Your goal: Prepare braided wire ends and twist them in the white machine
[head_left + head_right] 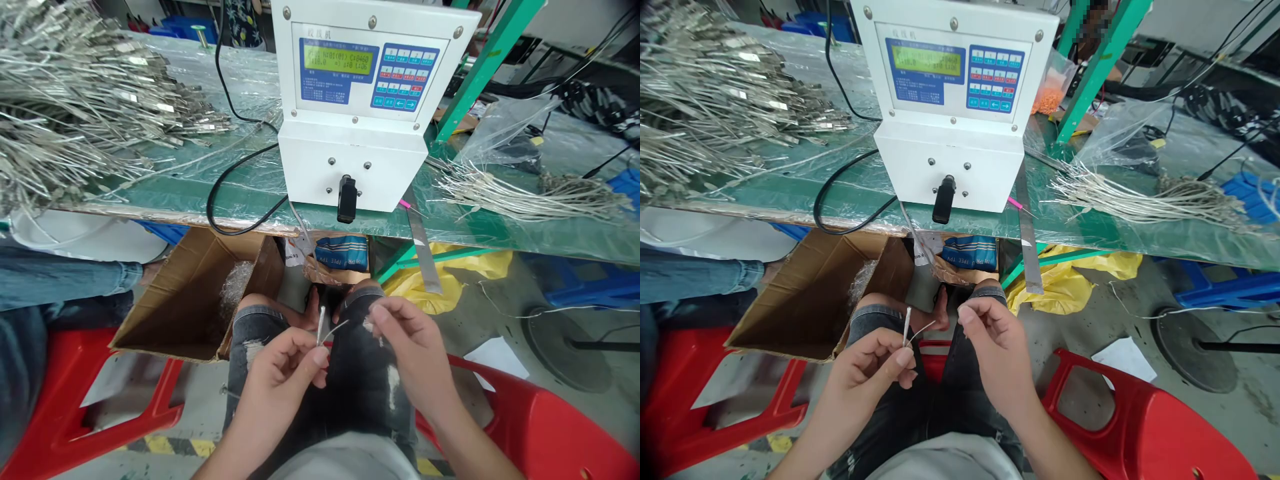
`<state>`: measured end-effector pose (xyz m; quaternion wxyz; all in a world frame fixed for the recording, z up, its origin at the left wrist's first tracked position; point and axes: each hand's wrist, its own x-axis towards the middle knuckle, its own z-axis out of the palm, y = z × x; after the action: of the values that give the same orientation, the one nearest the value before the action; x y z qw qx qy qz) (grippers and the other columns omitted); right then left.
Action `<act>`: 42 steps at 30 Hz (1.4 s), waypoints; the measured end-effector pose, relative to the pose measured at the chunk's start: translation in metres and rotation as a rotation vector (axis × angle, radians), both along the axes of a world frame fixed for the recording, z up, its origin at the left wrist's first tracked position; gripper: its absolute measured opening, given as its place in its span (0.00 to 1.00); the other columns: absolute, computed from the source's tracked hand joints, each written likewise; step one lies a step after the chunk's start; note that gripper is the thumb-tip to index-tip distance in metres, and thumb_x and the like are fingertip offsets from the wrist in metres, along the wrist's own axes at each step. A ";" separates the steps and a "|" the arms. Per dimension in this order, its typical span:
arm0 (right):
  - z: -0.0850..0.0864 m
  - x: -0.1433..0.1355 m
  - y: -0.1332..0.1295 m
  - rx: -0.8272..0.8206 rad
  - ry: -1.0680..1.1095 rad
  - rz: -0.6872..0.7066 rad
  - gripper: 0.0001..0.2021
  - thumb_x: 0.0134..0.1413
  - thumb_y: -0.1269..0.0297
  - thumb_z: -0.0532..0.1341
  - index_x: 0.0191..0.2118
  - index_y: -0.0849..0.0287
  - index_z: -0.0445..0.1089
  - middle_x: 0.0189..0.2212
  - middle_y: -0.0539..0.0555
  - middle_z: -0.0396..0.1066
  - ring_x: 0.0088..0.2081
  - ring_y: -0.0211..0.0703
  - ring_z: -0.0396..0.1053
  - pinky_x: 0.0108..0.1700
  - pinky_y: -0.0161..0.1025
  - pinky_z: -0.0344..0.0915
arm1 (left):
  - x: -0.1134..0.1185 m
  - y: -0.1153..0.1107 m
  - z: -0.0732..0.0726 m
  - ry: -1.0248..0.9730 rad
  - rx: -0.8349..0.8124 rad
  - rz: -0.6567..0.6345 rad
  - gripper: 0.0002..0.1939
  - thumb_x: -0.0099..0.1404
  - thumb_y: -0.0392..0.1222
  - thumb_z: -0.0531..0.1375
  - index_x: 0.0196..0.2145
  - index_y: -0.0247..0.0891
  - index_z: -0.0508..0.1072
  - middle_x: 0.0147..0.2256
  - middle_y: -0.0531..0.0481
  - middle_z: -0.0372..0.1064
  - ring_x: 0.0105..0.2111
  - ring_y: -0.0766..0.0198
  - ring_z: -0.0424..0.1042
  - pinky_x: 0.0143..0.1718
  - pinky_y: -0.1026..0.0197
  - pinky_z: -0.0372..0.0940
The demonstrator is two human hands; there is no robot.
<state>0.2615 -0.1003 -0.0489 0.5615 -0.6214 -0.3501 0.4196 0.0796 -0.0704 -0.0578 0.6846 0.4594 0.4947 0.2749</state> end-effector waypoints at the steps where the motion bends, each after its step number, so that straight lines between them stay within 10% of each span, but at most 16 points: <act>1: 0.001 0.002 -0.001 -0.004 -0.013 0.021 0.09 0.57 0.58 0.64 0.33 0.58 0.73 0.26 0.49 0.69 0.28 0.34 0.65 0.33 0.30 0.66 | 0.000 0.000 -0.001 0.010 0.007 -0.001 0.13 0.62 0.51 0.64 0.28 0.38 0.72 0.22 0.56 0.70 0.24 0.71 0.70 0.30 0.70 0.65; 12: 0.003 -0.005 -0.007 -0.125 -0.048 0.300 0.09 0.59 0.60 0.64 0.43 0.55 0.73 0.38 0.50 0.74 0.39 0.37 0.70 0.42 0.33 0.68 | -0.001 -0.006 -0.003 0.078 0.080 -0.058 0.13 0.63 0.52 0.63 0.29 0.39 0.72 0.21 0.58 0.69 0.23 0.72 0.68 0.29 0.71 0.62; 31: 0.003 -0.001 -0.010 -0.166 -0.073 0.323 0.09 0.61 0.59 0.61 0.33 0.58 0.69 0.30 0.48 0.69 0.34 0.36 0.65 0.38 0.33 0.63 | -0.009 -0.001 0.000 -0.087 -0.081 -0.041 0.10 0.60 0.45 0.66 0.39 0.41 0.76 0.34 0.51 0.78 0.34 0.69 0.75 0.39 0.70 0.71; 38: 0.026 0.022 -0.009 0.090 -0.766 0.469 0.15 0.62 0.66 0.59 0.54 0.49 0.66 0.54 0.51 0.65 0.57 0.44 0.61 0.58 0.43 0.59 | -0.007 -0.004 0.003 0.020 0.024 -0.062 0.06 0.61 0.43 0.65 0.36 0.42 0.76 0.30 0.55 0.75 0.31 0.70 0.73 0.34 0.72 0.69; 42: 0.039 0.022 -0.002 0.263 -1.068 0.582 0.10 0.61 0.68 0.60 0.48 0.53 0.70 0.53 0.53 0.67 0.56 0.48 0.61 0.58 0.48 0.57 | -0.008 -0.004 0.002 0.058 0.048 -0.089 0.05 0.62 0.43 0.64 0.35 0.42 0.75 0.30 0.55 0.74 0.31 0.69 0.73 0.34 0.71 0.69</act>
<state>0.2837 -0.1021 -0.0104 0.2434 -0.5503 -0.7863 0.1403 0.0712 -0.0749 -0.0553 0.6703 0.5050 0.4866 0.2425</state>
